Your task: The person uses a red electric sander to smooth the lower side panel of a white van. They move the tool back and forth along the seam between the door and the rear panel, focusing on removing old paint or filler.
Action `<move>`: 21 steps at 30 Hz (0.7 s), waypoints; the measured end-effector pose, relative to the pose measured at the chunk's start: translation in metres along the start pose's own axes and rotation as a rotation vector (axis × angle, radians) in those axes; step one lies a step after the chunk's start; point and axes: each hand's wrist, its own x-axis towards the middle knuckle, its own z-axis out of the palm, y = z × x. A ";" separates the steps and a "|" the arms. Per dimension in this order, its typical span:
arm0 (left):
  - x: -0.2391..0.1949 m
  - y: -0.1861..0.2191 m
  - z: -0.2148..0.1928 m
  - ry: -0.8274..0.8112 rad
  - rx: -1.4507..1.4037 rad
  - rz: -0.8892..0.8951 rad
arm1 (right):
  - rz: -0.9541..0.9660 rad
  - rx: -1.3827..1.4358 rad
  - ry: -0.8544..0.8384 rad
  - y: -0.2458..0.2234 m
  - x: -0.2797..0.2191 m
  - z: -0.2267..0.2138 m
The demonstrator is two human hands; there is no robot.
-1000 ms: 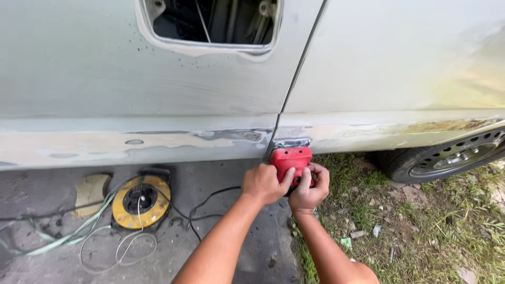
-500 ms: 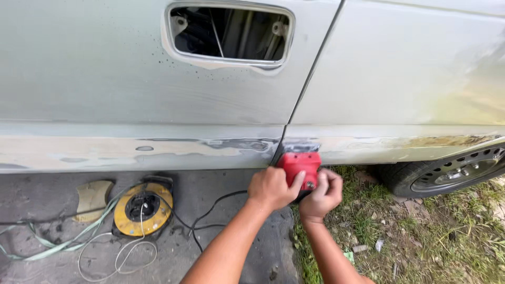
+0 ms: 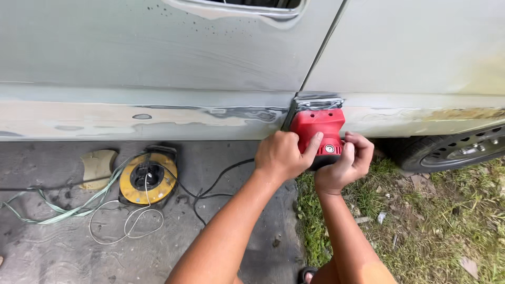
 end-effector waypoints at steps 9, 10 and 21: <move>0.002 -0.001 0.007 -0.176 0.094 -0.077 | 0.035 -0.072 0.018 0.027 -0.016 -0.007; -0.001 -0.002 0.006 -0.190 0.089 -0.103 | 0.056 -0.082 0.000 0.014 -0.015 -0.006; -0.001 0.004 0.000 -0.140 0.077 -0.048 | 0.069 0.016 0.047 -0.011 -0.007 0.002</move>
